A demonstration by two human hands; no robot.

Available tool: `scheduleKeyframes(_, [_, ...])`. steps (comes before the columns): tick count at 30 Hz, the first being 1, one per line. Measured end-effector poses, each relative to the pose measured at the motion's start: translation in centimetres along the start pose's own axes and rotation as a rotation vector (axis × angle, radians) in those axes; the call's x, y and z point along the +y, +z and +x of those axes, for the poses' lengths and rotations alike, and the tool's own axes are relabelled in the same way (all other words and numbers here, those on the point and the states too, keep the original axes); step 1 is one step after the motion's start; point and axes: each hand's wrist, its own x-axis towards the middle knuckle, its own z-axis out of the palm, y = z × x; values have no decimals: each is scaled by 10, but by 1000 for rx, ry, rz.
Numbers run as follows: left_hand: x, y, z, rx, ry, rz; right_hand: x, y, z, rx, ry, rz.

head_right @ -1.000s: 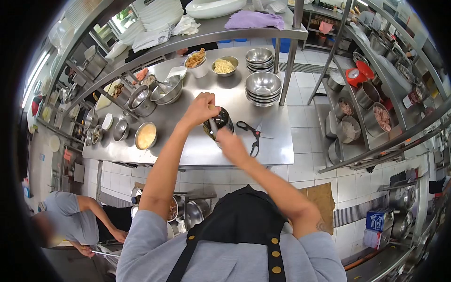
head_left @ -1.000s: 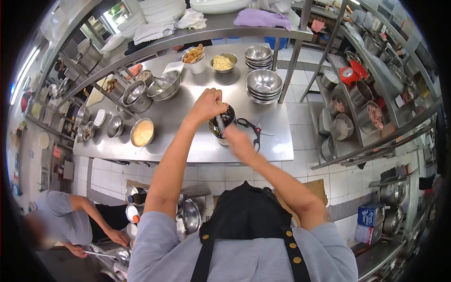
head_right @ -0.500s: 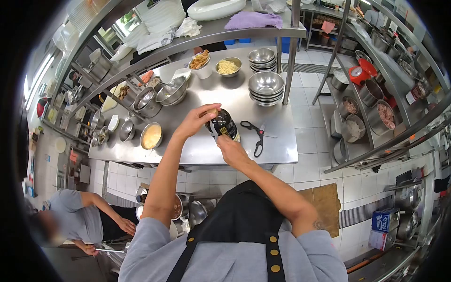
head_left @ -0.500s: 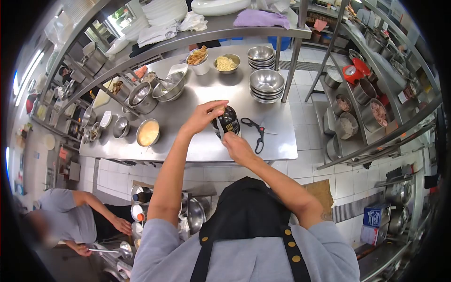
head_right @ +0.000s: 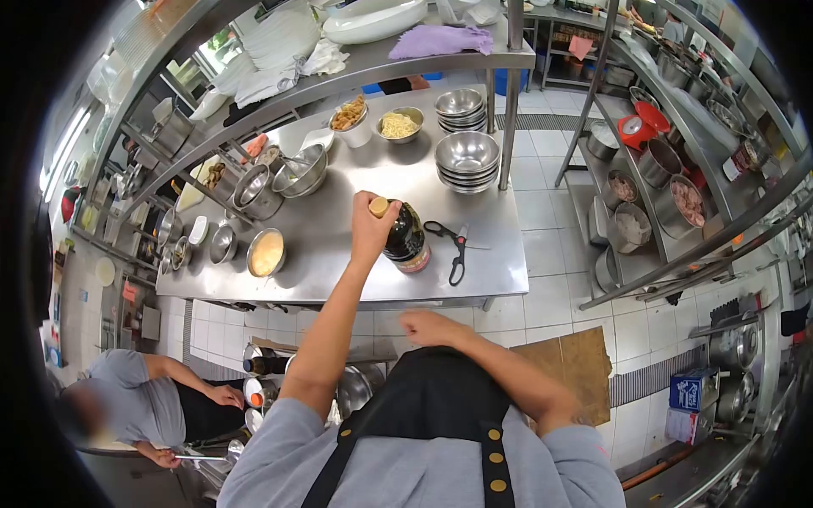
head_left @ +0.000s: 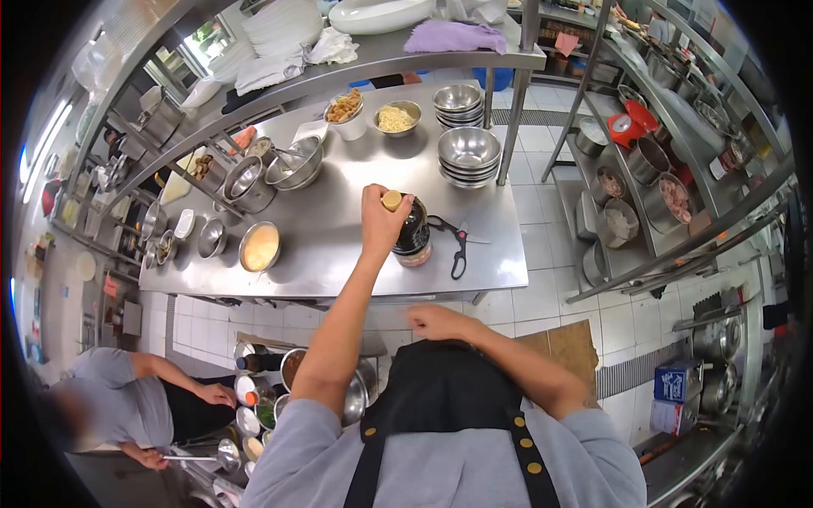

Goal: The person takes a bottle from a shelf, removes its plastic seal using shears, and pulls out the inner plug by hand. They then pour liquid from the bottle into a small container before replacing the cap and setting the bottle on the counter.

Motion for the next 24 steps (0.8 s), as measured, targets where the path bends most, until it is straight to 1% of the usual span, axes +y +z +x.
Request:
scheduleKeyframes(2, [4,5,-11,210,70,91,32,-6,-47,151,142,130])
scheduleKeyframes(3, [7,6,-18,264,65,83,38,-11,-75,240,243,232])
scheduleKeyframes(4, [9,5,-19,268,50,85,44,-15,-103,323,345,335])
scheduleKeyframes(6, [12,2,-22,237,99,54,46,-22,-148,483,674,553])
scheduleKeyframes(7, [12,-4,-20,154,44,90,40,-28,-164,484,682,556])
scheduleKeyframes(8, [4,-8,-17,149,42,90,28,-37,-177,599,750,719])
scheduleKeyframes(9, [-8,-13,-10,-23,15,-120,24,-42,-186,714,811,885])
scheduleKeyframes(10, [-21,-21,-3,-198,-13,-325,26,-42,-193,717,810,895])
scheduleKeyframes(11, [-31,-35,7,-390,-117,-341,28,-42,-199,823,797,987])
scheduleKeyframes(12, [-25,-45,15,-394,-118,-330,32,-42,-207,928,782,1079])
scheduleKeyframes(14, [-10,-63,31,-667,-128,-309,56,-35,-223,897,794,1102])
scheduleKeyframes(15, [-6,-71,37,-766,-223,-302,61,-35,-225,959,783,1126])
scheduleKeyframes(16, [-4,-76,38,-764,-223,-293,66,-36,-228,1021,771,1149])
scheduleKeyframes(17, [-2,-80,38,-735,-200,-196,67,-40,-228,1017,766,1157])
scheduleKeyframes(18, [1,-80,36,-705,-176,-97,69,-46,-227,1089,785,1166])
scheduleKeyframes(19, [2,-78,28,-625,-130,-39,71,-51,-227,1161,806,1175])
scheduleKeyframes(20, [2,-74,16,-628,-131,-28,72,-57,-226,1158,802,1187])
scheduleKeyframes(22, [5,-53,-12,-191,-50,-70,71,-70,-235,1121,740,1041])
scheduleKeyframes(24, [40,-46,-37,42,62,112,79,-77,-248,1096,696,853])
